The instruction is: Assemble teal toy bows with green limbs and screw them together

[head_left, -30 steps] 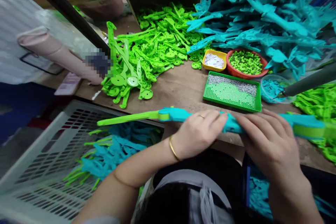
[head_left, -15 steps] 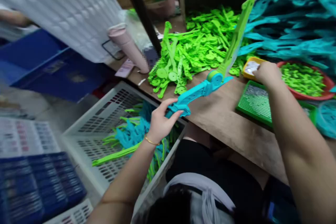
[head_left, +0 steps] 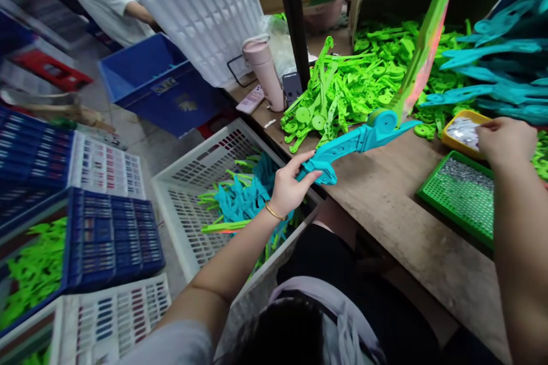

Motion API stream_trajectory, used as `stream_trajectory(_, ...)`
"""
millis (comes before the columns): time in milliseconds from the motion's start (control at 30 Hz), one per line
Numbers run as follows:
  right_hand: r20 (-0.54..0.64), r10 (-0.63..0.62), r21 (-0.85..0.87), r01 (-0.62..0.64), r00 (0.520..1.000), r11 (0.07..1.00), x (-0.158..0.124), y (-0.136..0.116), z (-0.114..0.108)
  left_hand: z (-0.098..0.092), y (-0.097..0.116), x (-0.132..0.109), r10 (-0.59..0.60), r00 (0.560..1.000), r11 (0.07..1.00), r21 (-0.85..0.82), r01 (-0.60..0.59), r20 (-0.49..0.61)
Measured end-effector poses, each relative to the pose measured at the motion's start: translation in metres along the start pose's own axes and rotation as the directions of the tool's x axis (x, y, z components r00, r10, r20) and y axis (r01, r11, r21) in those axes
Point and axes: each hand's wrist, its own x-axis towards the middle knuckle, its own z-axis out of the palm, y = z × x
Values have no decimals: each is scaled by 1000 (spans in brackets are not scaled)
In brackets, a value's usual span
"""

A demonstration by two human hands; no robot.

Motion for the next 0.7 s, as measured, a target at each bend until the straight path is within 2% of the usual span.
stream_trajectory(33, -74, 4, 63, 1, 997, 998, -12, -4, -6, 2, 1, 0, -16, 1000, 1000, -22, 16, 11)
stream_trajectory(67, -166, -25, 170, 54, 986, 984, -28, -9, -13, 4, 2, 0, -28, 999, 999, -43, 29, 24)
stream_trajectory(100, -291, -38, 313, 133, 956, 940, -50, -16, -21, 7, 4, -1, -36, 999, 997, -64, 38, 39)
stream_trajectory(133, -328, -45, 487, 210, 944, 848, -77, -24, -29, 10, 6, -1, -38, 998, 996, -84, 42, 55)
stream_trajectory(167, -290, -104, 671, 279, 951, 687, -107, -33, -36, 14, 9, -2, -36, 997, 994, -102, 43, 70)
stream_trajectory(200, -222, -207, 802, 299, 953, 517, -137, -42, -42, 18, 12, -3, -33, 996, 992, -119, 43, 82)
stream_trajectory(233, -170, -283, 876, 276, 944, 396, -167, -50, -46, 22, 15, -4, -33, 995, 990, -134, 45, 93)
stream_trajectory(267, -111, -368, 903, 248, 923, 351, -194, -57, -49, 27, 19, -5, -36, 994, 987, -155, 52, 102)
stream_trajectory(300, -114, -413, 895, 273, 904, 352, -216, -61, -49, 31, 22, -6, -41, 993, 982, -177, 60, 110)
stream_trajectory(400, -305, -441, 744, 501, 844, 442, -249, -64, -45, 39, 33, -12, -37, 992, 970, -233, 64, 121)
stream_trajectory(500, -413, -420, 654, 584, 808, 481, -252, -57, -42, 42, 41, -18, -6, 993, 964, -263, 37, 117)
stream_trajectory(600, -449, -450, 594, 634, 772, 495, -252, -52, -45, 42, 46, -23, 25, 993, 980, -201, -2, 112)
stream_trajectory(700, -466, -500, 514, 683, 730, 519, -257, -49, -49, 45, 50, -29, -6, 995, 986, -163, 23, 102)
